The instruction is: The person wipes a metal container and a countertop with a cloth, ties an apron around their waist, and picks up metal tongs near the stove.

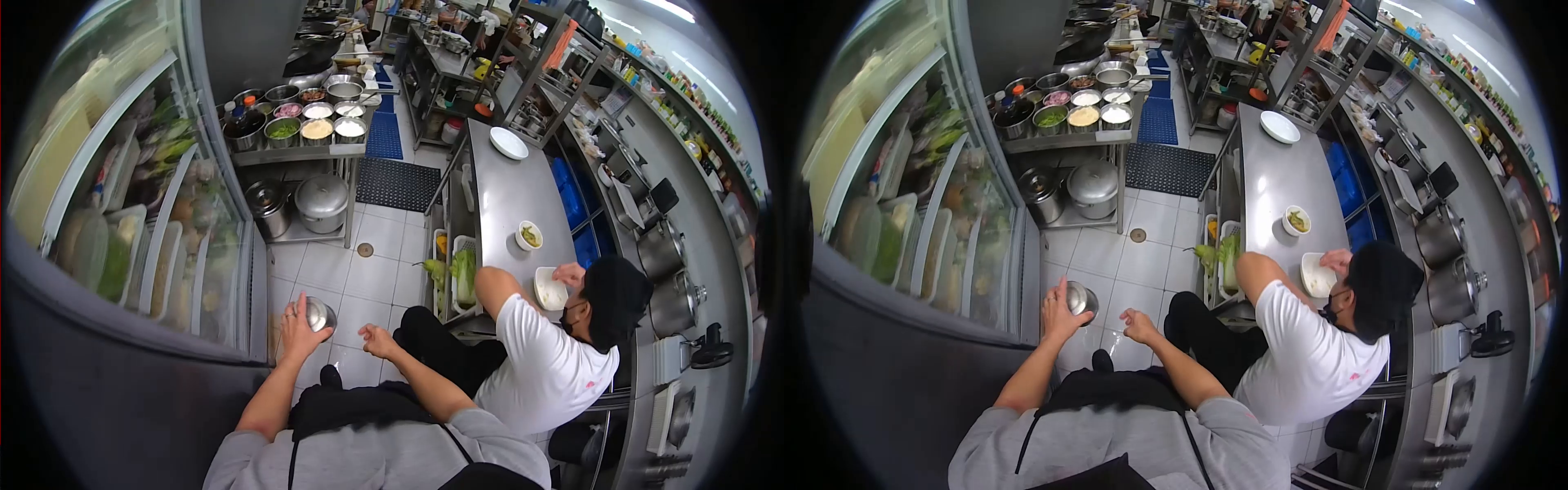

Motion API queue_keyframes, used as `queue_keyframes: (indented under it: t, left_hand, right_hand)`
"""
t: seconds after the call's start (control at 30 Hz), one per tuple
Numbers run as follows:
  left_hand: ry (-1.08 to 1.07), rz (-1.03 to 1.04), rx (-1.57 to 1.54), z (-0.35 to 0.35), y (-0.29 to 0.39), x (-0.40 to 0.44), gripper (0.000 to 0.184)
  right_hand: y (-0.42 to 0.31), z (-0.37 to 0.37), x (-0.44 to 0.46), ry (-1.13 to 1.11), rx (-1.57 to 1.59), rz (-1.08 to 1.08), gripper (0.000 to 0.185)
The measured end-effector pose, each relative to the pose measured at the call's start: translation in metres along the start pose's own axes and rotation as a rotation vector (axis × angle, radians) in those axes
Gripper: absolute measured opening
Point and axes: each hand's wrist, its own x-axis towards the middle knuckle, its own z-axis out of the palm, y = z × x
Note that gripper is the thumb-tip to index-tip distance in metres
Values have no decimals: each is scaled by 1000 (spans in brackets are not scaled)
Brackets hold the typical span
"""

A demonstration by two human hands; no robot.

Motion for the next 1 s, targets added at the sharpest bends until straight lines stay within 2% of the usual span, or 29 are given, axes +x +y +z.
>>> queue_keyframes:
  t: [0.1, 0.23, 0.33, 0.37, 0.5, 0.6, 0.8, 0.83, 0.9, 0.93, 0.97, 1.0]
  left_hand:
    - [-110, 127, 13, 8, 23, 48, 115]
    - [-298, 277, 116, 21, 66, 112, 116]
    - [-362, 337, 9, 41, 94, 157, 117]
    - [-333, 351, -5, 48, 103, 171, 117]
    - [-296, 411, -85, 56, 139, 235, 117]
    - [-185, 522, -211, 47, 169, 283, 110]
    - [-166, 475, -796, 42, 206, 381, 85]
    - [-134, 470, -865, 45, 209, 397, 71]
    - [-169, 371, -1011, 59, 210, 435, 62]
    - [-189, 322, -1085, 68, 211, 451, 58]
    - [-185, 331, -1096, 73, 216, 468, 47]
    - [-185, 346, -1017, 77, 221, 486, 47]
  right_hand:
    - [-29, -25, 15, 216, -62, -146, 88]
    - [-67, -71, 43, 277, -93, -222, 120]
    - [-73, -98, 78, 375, 76, -351, 126]
    - [-79, -110, 84, 408, 85, -303, 127]
    - [-79, -166, 133, 480, 140, -396, 125]
    - [-97, -209, 161, 475, 382, -389, 124]
    - [-135, -295, 217, 662, 447, -446, 121]
    - [-131, -307, 234, 656, 463, -452, 121]
    - [-125, -327, 264, 700, 434, -425, 119]
    - [-148, -341, 263, 721, 437, -394, 117]
    - [-140, -347, 280, 731, 461, -399, 116]
    - [-142, -358, 296, 744, 478, -414, 116]
